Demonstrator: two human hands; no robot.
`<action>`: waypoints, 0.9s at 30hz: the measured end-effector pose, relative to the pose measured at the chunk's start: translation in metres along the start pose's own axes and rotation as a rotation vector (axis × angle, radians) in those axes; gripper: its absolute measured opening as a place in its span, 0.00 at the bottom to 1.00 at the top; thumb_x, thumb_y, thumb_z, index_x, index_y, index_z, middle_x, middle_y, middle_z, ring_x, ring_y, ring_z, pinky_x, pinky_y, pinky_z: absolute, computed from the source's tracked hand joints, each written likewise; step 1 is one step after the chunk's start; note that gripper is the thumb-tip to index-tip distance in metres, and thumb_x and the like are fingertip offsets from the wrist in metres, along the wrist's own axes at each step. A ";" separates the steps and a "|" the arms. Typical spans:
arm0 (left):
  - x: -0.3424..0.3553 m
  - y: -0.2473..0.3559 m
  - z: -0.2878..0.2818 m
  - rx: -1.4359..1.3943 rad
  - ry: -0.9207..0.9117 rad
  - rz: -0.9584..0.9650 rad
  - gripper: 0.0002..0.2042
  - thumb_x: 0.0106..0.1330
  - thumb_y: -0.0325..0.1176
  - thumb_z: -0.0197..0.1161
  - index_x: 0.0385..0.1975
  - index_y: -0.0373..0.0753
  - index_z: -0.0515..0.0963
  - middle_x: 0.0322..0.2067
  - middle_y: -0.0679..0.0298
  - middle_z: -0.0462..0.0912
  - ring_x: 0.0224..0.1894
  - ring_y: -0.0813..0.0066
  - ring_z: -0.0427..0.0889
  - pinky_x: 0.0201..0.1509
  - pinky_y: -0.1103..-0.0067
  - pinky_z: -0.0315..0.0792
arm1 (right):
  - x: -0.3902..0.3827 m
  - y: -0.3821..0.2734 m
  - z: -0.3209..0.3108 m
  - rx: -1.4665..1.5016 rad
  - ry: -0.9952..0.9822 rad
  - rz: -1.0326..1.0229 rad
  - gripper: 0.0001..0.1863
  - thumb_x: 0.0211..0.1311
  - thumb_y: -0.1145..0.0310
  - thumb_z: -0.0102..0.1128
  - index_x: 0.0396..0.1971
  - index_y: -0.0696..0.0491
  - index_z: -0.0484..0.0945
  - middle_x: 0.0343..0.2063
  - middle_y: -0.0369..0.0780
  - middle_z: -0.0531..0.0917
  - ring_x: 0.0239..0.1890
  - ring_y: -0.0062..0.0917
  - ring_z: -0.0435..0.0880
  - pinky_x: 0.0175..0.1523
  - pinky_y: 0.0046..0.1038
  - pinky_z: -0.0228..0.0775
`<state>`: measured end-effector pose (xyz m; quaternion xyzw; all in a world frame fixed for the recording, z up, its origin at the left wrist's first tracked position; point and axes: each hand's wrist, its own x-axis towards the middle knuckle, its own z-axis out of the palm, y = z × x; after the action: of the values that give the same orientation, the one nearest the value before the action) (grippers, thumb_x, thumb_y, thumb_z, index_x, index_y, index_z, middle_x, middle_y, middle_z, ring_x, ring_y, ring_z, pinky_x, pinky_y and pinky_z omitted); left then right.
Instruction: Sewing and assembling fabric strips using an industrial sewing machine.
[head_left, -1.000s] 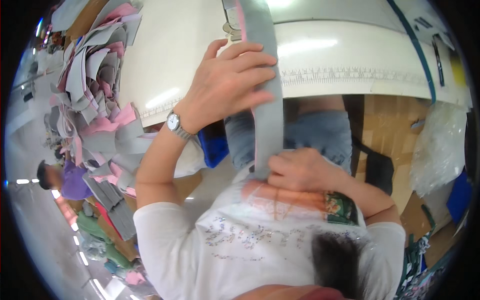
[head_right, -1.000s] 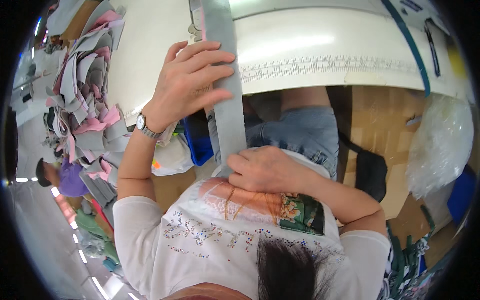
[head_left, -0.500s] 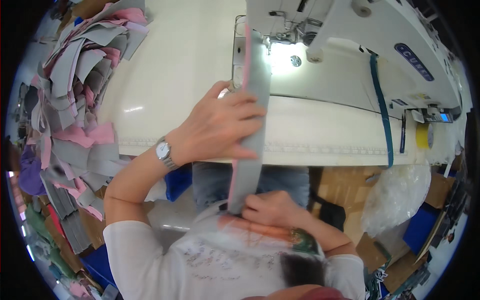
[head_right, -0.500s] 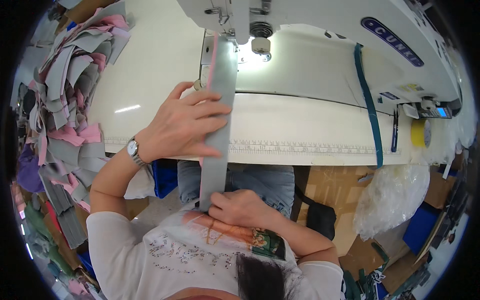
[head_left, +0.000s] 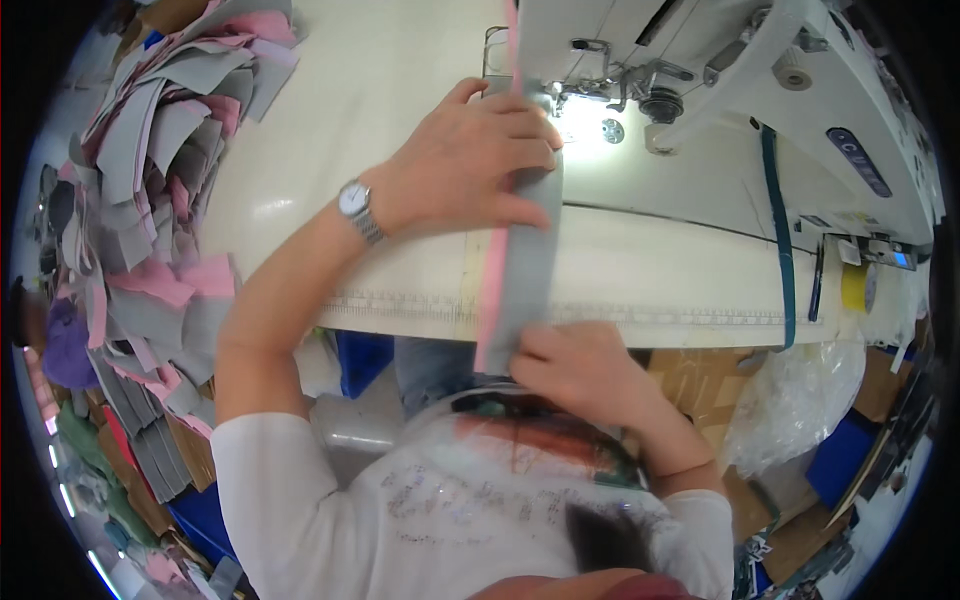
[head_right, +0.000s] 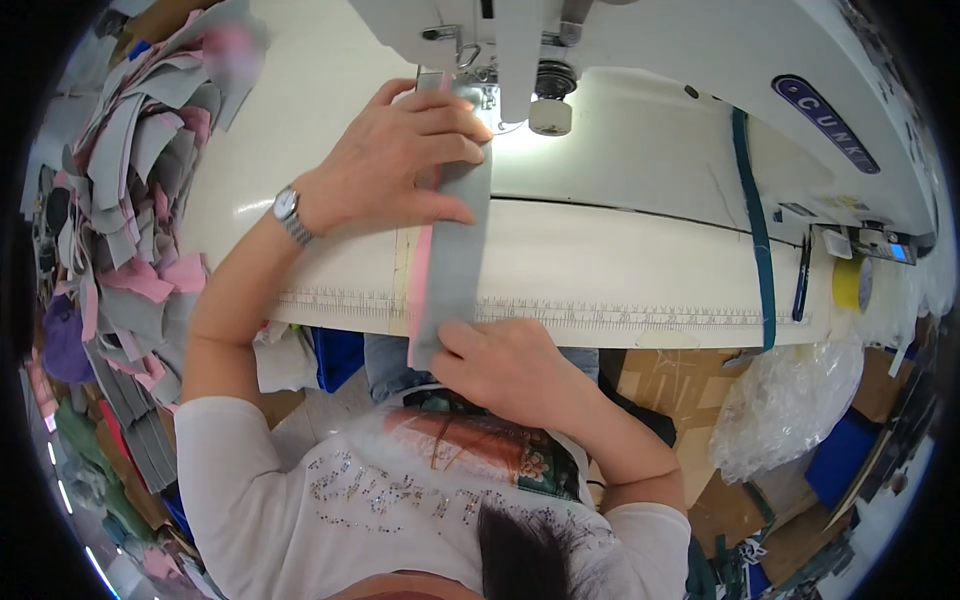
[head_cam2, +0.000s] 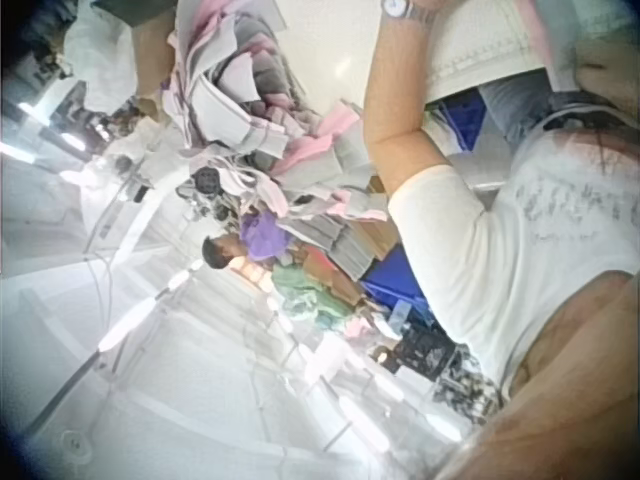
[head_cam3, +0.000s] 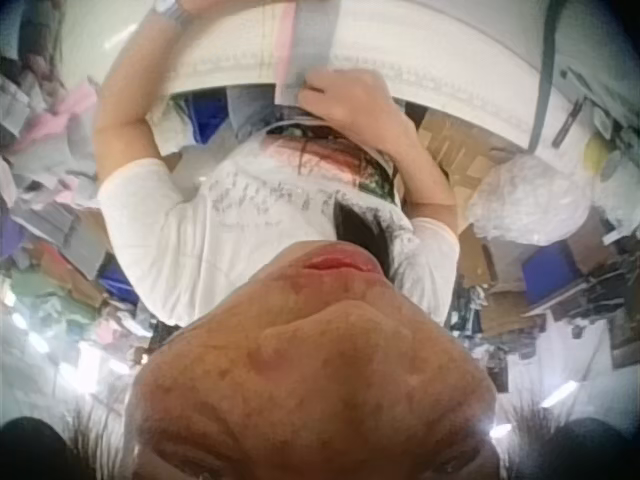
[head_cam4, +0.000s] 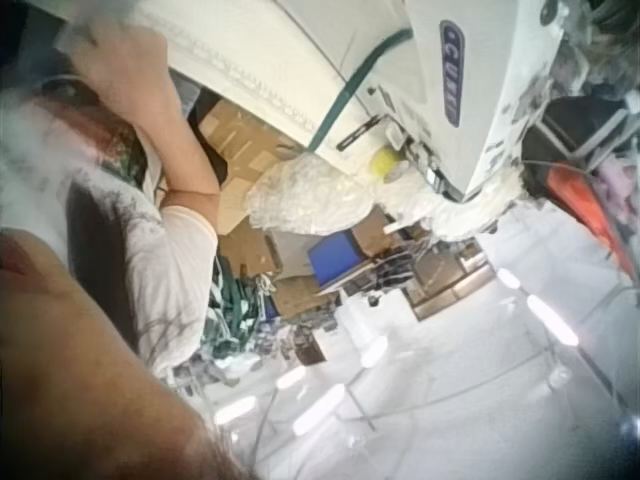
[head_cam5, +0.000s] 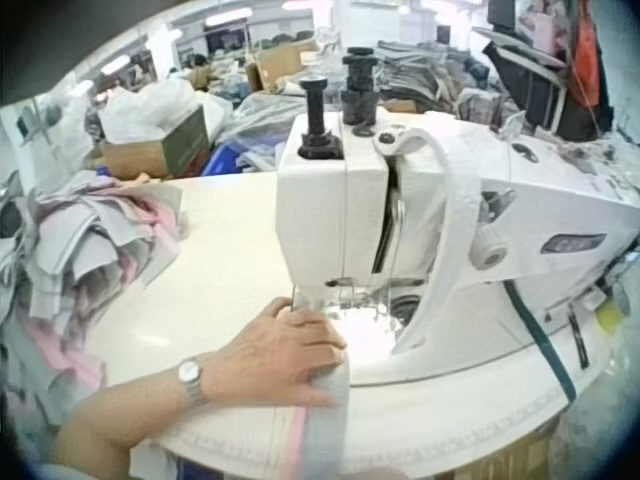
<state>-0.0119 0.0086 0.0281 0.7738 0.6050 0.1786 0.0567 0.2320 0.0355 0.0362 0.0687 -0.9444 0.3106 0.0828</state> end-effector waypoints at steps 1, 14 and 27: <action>0.001 -0.002 0.000 0.005 0.002 0.038 0.22 0.47 0.50 0.70 0.38 0.45 0.77 0.48 0.73 0.77 0.57 0.71 0.71 0.62 0.62 0.59 | 0.004 0.001 0.001 0.015 -0.002 -0.002 0.05 0.46 0.69 0.56 0.22 0.50 0.70 0.25 0.37 0.67 0.23 0.25 0.77 0.21 0.28 0.69; -0.074 0.069 0.010 0.018 0.184 0.258 0.14 0.57 0.39 0.64 0.39 0.39 0.78 0.46 0.63 0.79 0.49 0.68 0.78 0.50 0.67 0.70 | -0.001 -0.005 0.015 0.148 0.060 0.205 0.04 0.48 0.69 0.57 0.26 0.49 0.73 0.26 0.37 0.72 0.24 0.32 0.78 0.25 0.32 0.69; -0.096 0.064 0.002 -0.003 0.281 0.002 0.06 0.52 0.32 0.65 0.26 0.42 0.76 0.26 0.68 0.77 0.25 0.74 0.75 0.28 0.77 0.66 | -0.003 0.005 0.013 0.076 0.091 0.105 0.07 0.40 0.78 0.66 0.20 0.51 0.79 0.21 0.36 0.75 0.21 0.30 0.78 0.24 0.28 0.68</action>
<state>0.0275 -0.0997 0.0258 0.7416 0.6061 0.2860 -0.0275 0.2325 0.0317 0.0228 0.0078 -0.9294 0.3532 0.1066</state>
